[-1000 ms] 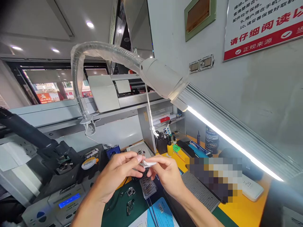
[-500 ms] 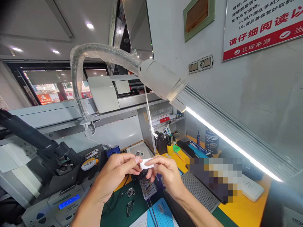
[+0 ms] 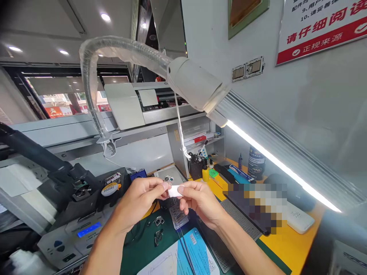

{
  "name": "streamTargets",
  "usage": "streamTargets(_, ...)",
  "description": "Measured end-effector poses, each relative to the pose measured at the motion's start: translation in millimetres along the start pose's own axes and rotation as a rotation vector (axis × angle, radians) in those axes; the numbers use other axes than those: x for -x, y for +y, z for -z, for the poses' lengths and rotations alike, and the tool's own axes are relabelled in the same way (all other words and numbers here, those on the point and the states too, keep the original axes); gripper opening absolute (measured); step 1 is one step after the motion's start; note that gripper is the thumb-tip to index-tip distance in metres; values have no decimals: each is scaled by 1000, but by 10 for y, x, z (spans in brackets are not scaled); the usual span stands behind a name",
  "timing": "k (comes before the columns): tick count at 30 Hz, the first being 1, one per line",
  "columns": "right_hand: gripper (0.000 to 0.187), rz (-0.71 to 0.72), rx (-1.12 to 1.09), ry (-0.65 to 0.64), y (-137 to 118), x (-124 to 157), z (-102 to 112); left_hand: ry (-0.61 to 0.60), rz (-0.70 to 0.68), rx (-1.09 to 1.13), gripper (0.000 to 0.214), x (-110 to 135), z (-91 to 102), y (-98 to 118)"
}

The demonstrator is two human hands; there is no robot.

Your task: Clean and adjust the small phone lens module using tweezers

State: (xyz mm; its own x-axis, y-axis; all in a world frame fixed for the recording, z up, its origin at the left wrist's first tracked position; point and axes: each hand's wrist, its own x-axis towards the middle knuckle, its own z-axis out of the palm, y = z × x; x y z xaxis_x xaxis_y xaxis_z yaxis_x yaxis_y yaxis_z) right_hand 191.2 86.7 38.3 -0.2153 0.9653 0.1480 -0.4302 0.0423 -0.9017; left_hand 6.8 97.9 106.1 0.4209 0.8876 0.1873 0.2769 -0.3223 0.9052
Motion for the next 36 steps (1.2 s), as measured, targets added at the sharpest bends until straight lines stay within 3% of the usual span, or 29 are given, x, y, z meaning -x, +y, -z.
streamTargets(3,31,-67,123,-22,-49,-3,100,51,18,12,29,44,65,38)
streamTargets(7,37,-250,795,-241,-40,69,199,170,30,40,25,125,174,69)
streamTargets(10,40,-184,1299,-323,24,168,143,278,62,93,26,200,182,6)
streamTargets(13,37,-144,1489,-293,100,248,19,380,112,147,30,312,98,-145)
streamTargets(19,30,-145,1413,-272,305,274,-107,525,121,391,34,661,-155,-566)
streamTargets(23,24,-155,1291,-213,353,208,-83,520,84,512,27,841,-232,-749)
streamTargets(27,5,-202,1046,-265,215,134,-43,539,56,511,26,920,-264,-757)
streamTargets(32,21,-210,466,-293,59,132,-92,576,42,507,26,940,-317,-693)
streamTargets(36,31,-115,542,-275,64,159,-120,577,31,451,28,957,-318,-690)
